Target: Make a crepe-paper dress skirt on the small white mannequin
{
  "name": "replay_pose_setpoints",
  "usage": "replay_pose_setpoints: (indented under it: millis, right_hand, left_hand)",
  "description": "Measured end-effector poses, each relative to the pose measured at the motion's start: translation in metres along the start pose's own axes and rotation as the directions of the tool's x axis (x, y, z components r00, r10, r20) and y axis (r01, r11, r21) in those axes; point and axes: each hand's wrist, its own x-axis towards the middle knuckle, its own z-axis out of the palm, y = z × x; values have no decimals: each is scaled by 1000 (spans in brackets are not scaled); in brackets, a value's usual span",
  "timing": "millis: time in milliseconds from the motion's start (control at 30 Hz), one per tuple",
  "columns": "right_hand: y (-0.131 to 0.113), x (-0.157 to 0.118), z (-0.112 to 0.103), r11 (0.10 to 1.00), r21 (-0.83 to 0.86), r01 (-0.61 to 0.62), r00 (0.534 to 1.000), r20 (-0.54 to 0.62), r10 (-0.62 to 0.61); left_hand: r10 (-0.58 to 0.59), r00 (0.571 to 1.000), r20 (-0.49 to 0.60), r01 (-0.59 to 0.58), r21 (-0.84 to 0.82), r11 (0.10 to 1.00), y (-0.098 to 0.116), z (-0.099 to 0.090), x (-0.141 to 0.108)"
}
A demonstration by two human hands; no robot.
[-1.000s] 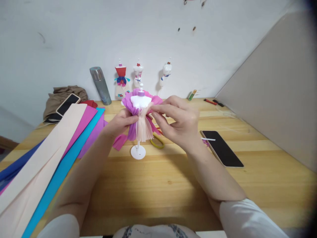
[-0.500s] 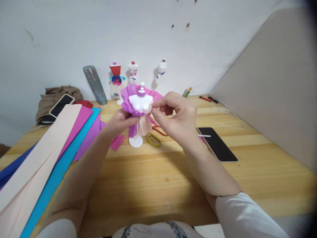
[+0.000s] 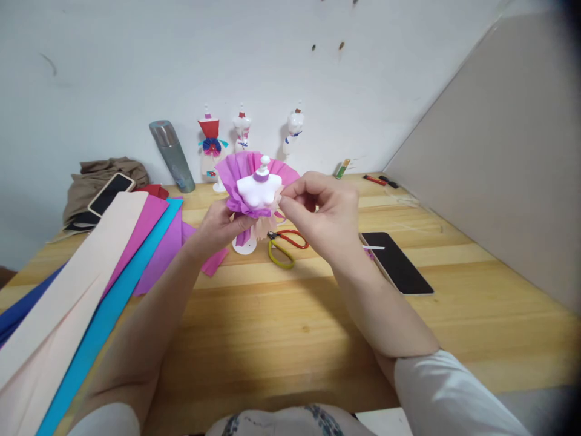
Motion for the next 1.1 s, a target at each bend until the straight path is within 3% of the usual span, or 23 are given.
replay_pose_setpoints:
  millis: [233, 533, 767, 933, 1100]
  right_hand:
    - [-3, -1, -1, 999, 42, -13, 1000, 17, 12]
    - [-3, -2, 0, 999, -35, 10, 1000, -14, -11]
    - [-6, 1, -4, 997, -28, 69, 997, -44, -70]
    - [-1, 6, -11, 994, -45, 99, 991, -83, -103]
    - [5, 9, -15, 993, -57, 108, 988, -102, -113]
  left_hand:
    - [20, 1000, -7, -20, -9, 1000, -5, -2, 0]
    - [-13, 1000, -11, 11, -136, 991, -16, -3, 2]
    - [-42, 995, 93, 64, -244, 968, -10, 2, 3]
    - [-163, 972, 169, 220, -414, 883, -12, 2, 0]
    - [-132, 967, 220, 238, -580, 779, -14, -1, -1]
